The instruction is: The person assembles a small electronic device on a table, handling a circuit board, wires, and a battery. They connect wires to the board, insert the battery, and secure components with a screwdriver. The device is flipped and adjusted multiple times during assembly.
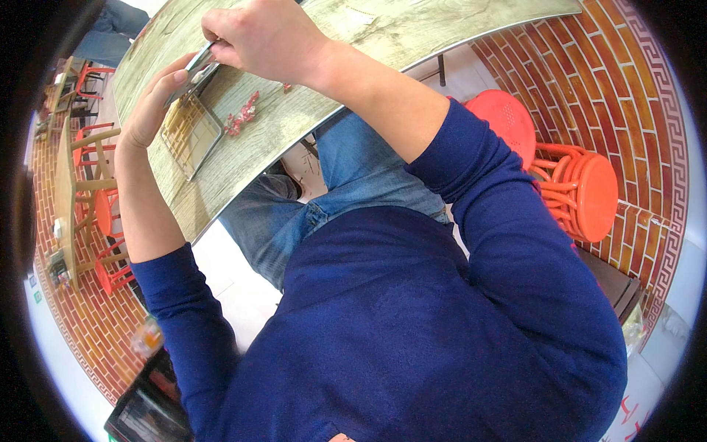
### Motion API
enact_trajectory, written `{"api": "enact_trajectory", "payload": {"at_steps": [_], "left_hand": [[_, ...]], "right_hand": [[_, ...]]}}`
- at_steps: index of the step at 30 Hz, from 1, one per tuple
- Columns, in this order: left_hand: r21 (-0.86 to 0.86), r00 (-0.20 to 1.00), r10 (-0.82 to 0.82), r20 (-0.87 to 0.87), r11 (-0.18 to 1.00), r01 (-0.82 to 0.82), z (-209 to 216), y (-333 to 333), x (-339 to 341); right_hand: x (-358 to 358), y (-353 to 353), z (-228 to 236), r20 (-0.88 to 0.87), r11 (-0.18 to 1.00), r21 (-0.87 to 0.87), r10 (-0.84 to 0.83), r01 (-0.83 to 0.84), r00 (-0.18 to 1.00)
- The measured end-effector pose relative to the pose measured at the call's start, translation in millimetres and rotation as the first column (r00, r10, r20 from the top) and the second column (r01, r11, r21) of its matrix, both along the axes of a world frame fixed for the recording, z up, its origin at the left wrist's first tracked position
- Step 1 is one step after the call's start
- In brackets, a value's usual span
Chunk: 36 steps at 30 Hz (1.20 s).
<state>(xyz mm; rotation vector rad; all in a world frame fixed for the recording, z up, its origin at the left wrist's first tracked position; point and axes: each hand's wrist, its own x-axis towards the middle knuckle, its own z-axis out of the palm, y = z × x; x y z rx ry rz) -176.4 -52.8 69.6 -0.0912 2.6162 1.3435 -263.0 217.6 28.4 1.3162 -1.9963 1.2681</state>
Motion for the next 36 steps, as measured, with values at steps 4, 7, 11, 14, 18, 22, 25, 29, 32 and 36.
{"api": "enact_trajectory", "payload": {"at_steps": [4, 7, 11, 14, 18, 22, 25, 29, 32, 36], "left_hand": [[0.007, 1.0, 0.007, -0.008, 1.0, -0.007, -1.8, 0.3, 1.4], [0.003, 1.0, -0.009, -0.009, 1.0, 0.009, -2.7, -1.4, 0.3], [0.022, 0.999, -0.033, 0.015, 0.999, 0.032, -3.7, -6.4, -4.1], [-0.008, 0.999, -0.044, -0.014, 0.999, 0.044, -5.9, -8.4, -4.1], [-0.019, 0.999, -0.009, -0.032, 1.0, 0.009, -6.4, -7.5, -3.2], [-0.053, 0.999, -0.039, -0.021, 0.998, 0.038, -3.6, -5.6, -1.7], [-0.064, 0.999, -0.052, -0.016, 0.997, 0.051, -2.3, -4.8, -2.4], [-0.064, 0.998, -0.058, -0.01, 0.996, 0.057, -1.4, -5.6, -3.9], [-0.076, 0.999, -0.048, -0.006, 0.996, 0.047, -1.2, -5.8, -3.5], [-0.091, 0.999, -0.045, -0.021, 0.995, 0.043, -1.6, -5.2, -1.9]], "right_hand": [[0.6, -1.3, -1.6, 0.024, 1.0, -0.012, 0.006, -0.006, 1.0], [2.7, -2.7, -2.2, 0.025, 0.999, -0.037, 0.017, -0.016, 1.0], [5.0, -2.4, -1.1, 0.045, 0.999, -0.048, 0.016, -0.014, 0.999], [5.9, -1.3, -1.0, 0.035, 0.998, -0.056, 0.028, -0.026, 0.999], [6.9, -4.9, -2.4, 0.012, 0.997, -0.072, 0.014, -0.013, 1.0], [7.2, -5.9, -4.0, -0.011, 0.998, -0.07, 0.006, -0.007, 1.0], [7.2, -3.6, -4.8, -0.026, 0.999, -0.039, 0.01, -0.011, 1.0], [6.8, -3.6, -5.1, -0.032, 0.999, -0.047, 0.015, -0.017, 0.999], [6.1, -3.6, -4.2, -0.022, 0.999, -0.044, 0.031, -0.032, 0.999], [5.2, -2.4, -3.6, -0.023, 0.999, -0.019, 0.029, -0.029, 0.999]]}}
